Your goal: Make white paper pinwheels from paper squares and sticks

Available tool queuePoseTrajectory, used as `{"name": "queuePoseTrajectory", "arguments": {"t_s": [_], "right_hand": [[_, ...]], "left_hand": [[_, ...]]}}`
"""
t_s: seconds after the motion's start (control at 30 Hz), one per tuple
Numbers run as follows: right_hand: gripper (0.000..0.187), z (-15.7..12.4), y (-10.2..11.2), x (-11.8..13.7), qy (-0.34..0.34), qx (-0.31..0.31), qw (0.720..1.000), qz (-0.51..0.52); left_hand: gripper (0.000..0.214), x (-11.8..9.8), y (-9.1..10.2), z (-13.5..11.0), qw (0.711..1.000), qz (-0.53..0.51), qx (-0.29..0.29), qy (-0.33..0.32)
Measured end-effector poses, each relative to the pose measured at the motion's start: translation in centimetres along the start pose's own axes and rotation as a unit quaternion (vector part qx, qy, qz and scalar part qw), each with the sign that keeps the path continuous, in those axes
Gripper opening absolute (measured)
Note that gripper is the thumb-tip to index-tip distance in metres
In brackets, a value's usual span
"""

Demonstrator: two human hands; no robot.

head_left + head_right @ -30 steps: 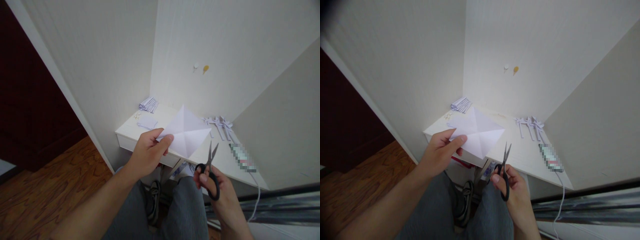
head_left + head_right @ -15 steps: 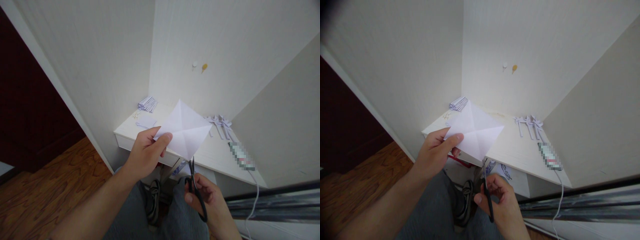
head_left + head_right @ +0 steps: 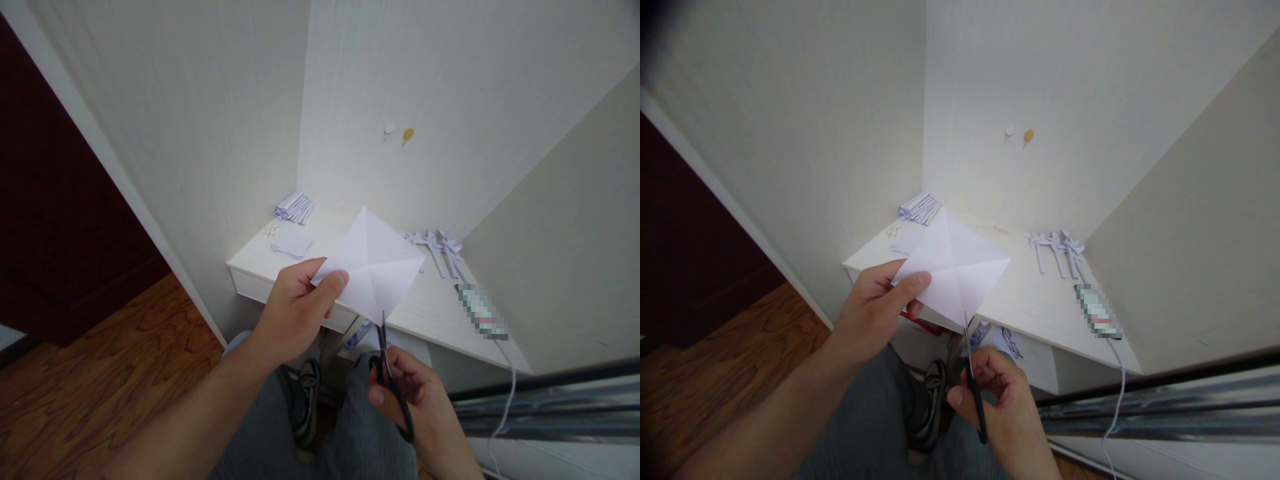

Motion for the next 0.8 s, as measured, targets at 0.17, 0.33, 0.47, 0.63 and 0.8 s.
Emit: {"name": "queuePoseTrajectory", "arguments": {"t_s": [0.17, 0.33, 0.47, 0.63, 0.8], "right_hand": [[0.039, 0.04, -0.14, 0.12, 0.005, 0.009, 1.0, 0.001], [0.041, 0.1, -0.1, 0.05, 0.003, 0.009, 1.0, -0.001], [0.043, 0.03, -0.1, -0.12, 0.004, 0.013, 1.0, 0.0], [0.049, 0.04, -0.19, -0.06, 0.008, 0.021, 1.0, 0.001], [0.052, 0.07, -0.35, 0.15, 0.01, 0.024, 1.0, -0.01]], "left_hand": [[0.037, 0.13, -0.17, -0.11, 1.0, -0.009, 0.011, 0.003], [0.036, 0.14, -0.22, -0.2, 1.0, -0.014, 0.016, -0.002], [0.036, 0.21, -0.25, -0.2, 1.0, -0.015, 0.021, -0.005], [0.036, 0.36, -0.29, -0.2, 1.0, -0.016, 0.021, -0.001], [0.037, 0.38, -0.27, -0.24, 1.0, -0.021, 0.023, -0.003]]}}
Point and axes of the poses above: each hand's wrist, its own z-axis towards the middle knuckle, its own y-axis out of the back of the hand, x = y × z, the point moved 7 cm from there along z, towards the middle knuckle, and after that the axes turned 4 degrees about z, right-handed, at the moved point
